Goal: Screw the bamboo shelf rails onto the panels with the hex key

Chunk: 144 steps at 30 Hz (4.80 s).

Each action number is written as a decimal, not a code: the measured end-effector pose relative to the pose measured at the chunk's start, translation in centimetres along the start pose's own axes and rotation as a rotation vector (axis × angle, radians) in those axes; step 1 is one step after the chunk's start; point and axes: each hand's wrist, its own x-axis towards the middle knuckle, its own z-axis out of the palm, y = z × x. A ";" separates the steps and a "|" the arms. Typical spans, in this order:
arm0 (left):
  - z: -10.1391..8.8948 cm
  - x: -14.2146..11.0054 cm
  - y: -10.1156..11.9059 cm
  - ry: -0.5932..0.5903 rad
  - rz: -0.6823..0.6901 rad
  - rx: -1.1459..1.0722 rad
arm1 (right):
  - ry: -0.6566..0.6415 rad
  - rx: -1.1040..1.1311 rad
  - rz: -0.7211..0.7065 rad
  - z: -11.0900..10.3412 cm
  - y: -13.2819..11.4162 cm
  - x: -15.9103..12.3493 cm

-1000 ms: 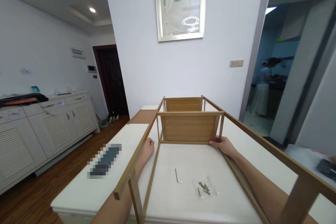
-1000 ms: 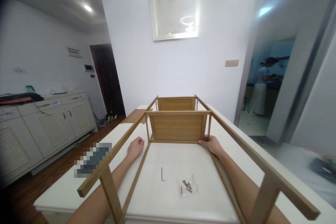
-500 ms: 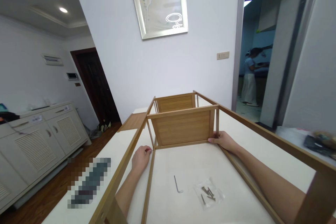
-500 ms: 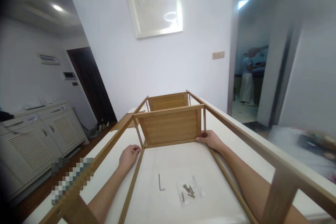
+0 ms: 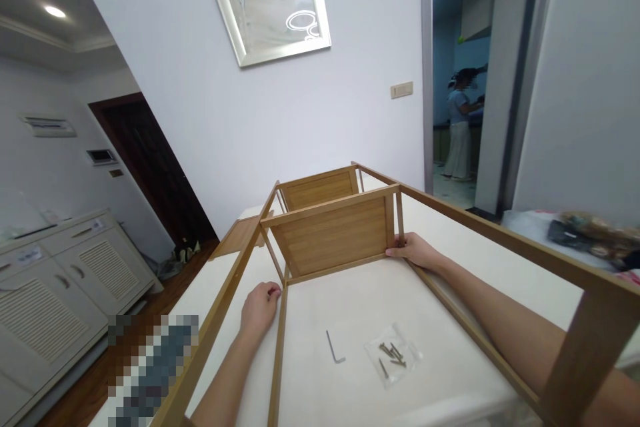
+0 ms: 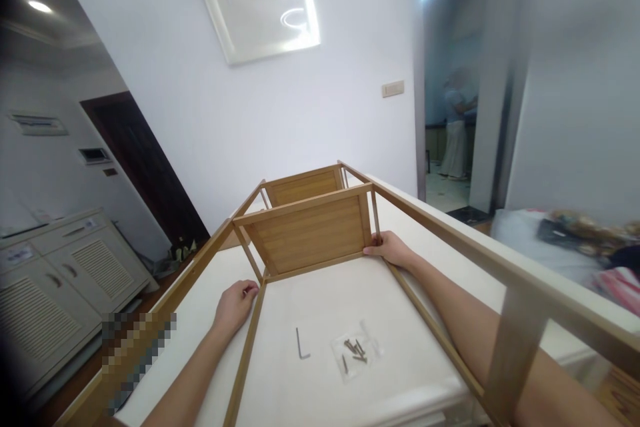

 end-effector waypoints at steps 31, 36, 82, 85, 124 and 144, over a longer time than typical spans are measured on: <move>-0.2 -0.3 1.2 0.011 0.019 -0.049 | -0.034 0.004 -0.024 0.3 -0.8 -0.6; -0.4 -0.3 1.5 -0.008 0.031 -0.018 | -0.026 -0.003 -0.027 0.3 -1.0 -0.8; -1.0 -0.5 1.7 -0.012 -0.041 0.005 | -0.190 0.075 0.052 0.1 -3.7 -2.0; -1.1 -0.5 1.8 -0.015 -0.045 -0.002 | -0.193 0.076 0.058 0.1 -3.7 -2.1; -1.9 -0.9 2.9 -0.026 -0.083 -0.089 | -0.178 0.088 0.070 -0.4 -3.3 -2.0; -3.8 -2.0 5.8 -0.024 -0.144 -0.115 | -0.148 0.057 0.083 -0.5 -3.6 -2.0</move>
